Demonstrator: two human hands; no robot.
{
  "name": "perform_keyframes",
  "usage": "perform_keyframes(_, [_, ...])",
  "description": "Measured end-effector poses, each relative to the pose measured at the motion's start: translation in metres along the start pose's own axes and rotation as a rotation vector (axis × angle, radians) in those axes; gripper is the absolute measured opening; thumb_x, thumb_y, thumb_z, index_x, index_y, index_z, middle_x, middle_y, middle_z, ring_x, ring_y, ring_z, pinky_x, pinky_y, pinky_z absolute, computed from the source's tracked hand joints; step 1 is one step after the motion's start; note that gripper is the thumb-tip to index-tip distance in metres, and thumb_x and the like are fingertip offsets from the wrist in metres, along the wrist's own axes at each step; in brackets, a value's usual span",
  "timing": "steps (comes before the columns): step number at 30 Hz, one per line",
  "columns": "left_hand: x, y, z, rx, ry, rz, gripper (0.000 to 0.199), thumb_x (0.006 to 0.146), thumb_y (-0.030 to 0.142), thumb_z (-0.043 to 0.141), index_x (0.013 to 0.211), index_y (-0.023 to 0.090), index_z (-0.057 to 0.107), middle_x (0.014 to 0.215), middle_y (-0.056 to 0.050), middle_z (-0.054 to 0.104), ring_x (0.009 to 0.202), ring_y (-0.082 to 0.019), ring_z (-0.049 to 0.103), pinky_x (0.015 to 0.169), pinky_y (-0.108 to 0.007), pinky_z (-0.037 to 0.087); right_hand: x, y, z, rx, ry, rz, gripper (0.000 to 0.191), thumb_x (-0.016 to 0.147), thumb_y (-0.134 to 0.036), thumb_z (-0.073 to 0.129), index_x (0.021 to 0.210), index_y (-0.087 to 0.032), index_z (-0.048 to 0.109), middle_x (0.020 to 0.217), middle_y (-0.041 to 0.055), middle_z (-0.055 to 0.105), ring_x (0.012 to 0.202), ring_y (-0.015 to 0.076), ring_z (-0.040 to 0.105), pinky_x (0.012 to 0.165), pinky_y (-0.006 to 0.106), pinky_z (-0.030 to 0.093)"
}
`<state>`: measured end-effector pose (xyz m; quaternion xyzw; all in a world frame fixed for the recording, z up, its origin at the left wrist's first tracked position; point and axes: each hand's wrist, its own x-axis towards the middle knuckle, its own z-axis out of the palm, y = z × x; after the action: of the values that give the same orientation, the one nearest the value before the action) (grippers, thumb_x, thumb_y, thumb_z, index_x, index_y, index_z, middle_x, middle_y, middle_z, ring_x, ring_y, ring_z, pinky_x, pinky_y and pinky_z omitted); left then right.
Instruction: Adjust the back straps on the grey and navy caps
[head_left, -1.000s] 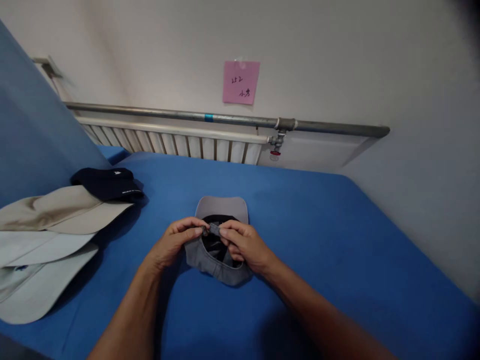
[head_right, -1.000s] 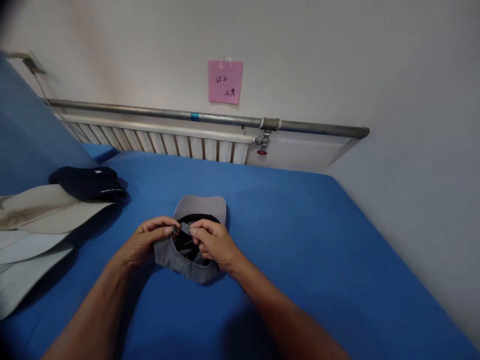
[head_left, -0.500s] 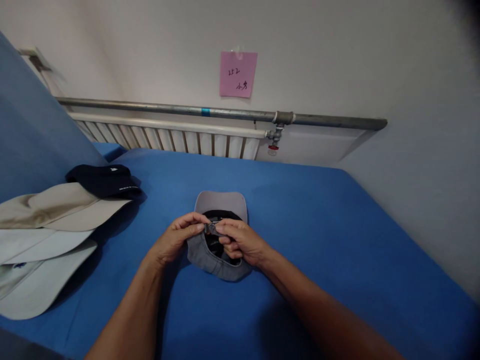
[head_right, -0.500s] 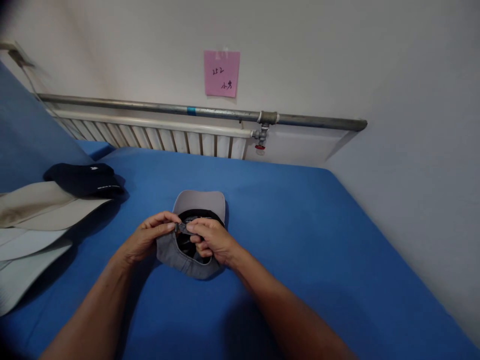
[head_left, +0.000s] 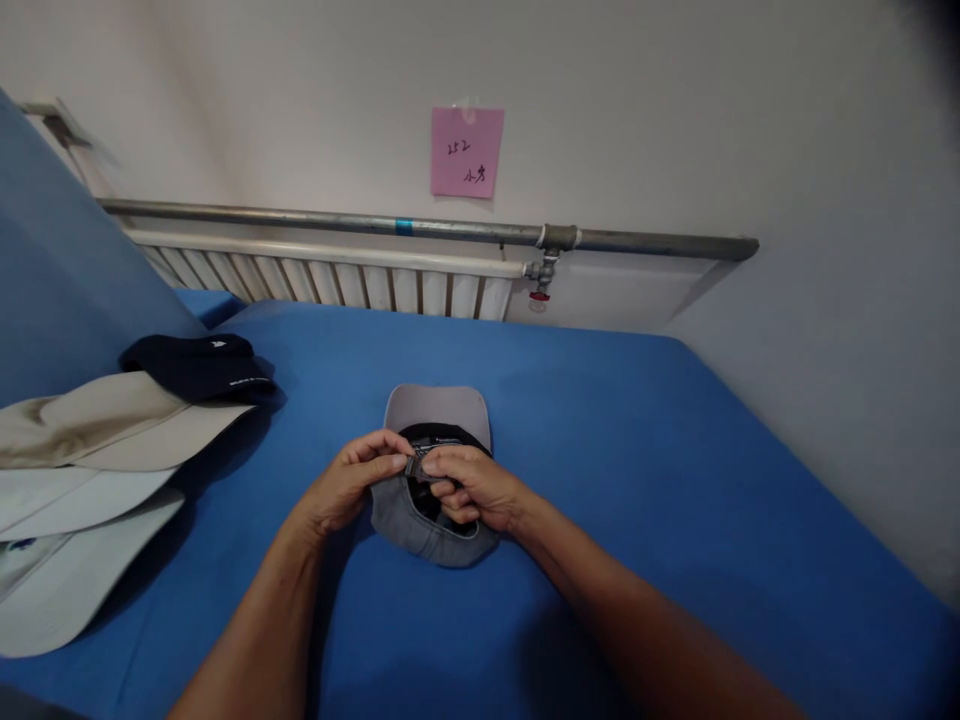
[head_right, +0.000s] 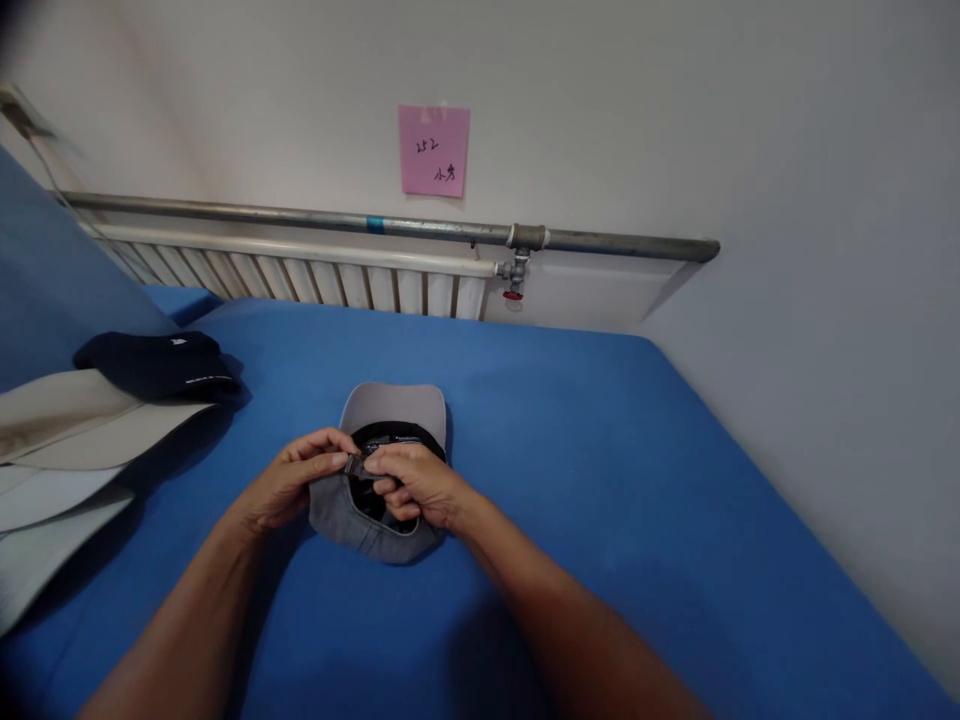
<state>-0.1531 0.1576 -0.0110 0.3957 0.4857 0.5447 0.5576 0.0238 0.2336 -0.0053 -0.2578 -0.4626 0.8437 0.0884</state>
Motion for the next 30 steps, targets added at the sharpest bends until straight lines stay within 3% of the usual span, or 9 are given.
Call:
perform_keyframes(15, [-0.001,0.004,0.001,0.030,-0.046,-0.020,0.018,0.067,0.030,0.078,0.077,0.017,0.068,0.072,0.001,0.062,0.065,-0.010,0.054,0.062,-0.021,0.041,-0.003,0.002,0.008,-0.087,0.063,-0.114,0.018,0.076,-0.032,0.064,0.074,-0.018,0.053,0.056,-0.0090,0.043,0.038,0.0002,0.023,0.034,0.014,0.016])
perform_keyframes(21, [-0.001,0.003,0.001,0.017,-0.031,-0.047,0.020,0.068,0.031,0.077,0.078,0.018,0.067,0.069,0.002,0.062,0.060,-0.010,0.054,0.059,-0.022,0.040,-0.003,0.004,0.006,-0.059,0.117,-0.232,0.014,0.068,-0.021,0.061,0.081,-0.017,0.059,0.061,-0.0052,0.053,0.045,0.0043,0.044,0.036,0.014,0.030])
perform_keyframes(25, [-0.001,0.003,0.001,0.024,-0.039,-0.037,0.018,0.069,0.030,0.076,0.078,0.018,0.066,0.071,0.001,0.063,0.062,-0.011,0.056,0.059,-0.023,0.041,-0.002,0.005,0.005,-0.060,0.088,-0.302,0.017,0.065,-0.016,0.063,0.081,-0.018,0.058,0.066,-0.0037,0.060,0.047,0.0050,0.046,0.037,0.014,0.033])
perform_keyframes(30, [-0.001,0.003,0.002,0.041,-0.034,-0.050,0.014,0.071,0.028,0.074,0.078,0.018,0.066,0.070,0.001,0.062,0.061,-0.010,0.055,0.058,-0.022,0.040,-0.001,0.007,0.011,-0.112,0.141,-0.376,0.015,0.068,-0.019,0.065,0.079,-0.020,0.055,0.057,-0.0076,0.054,0.044,0.0049,0.045,0.038,0.014,0.033])
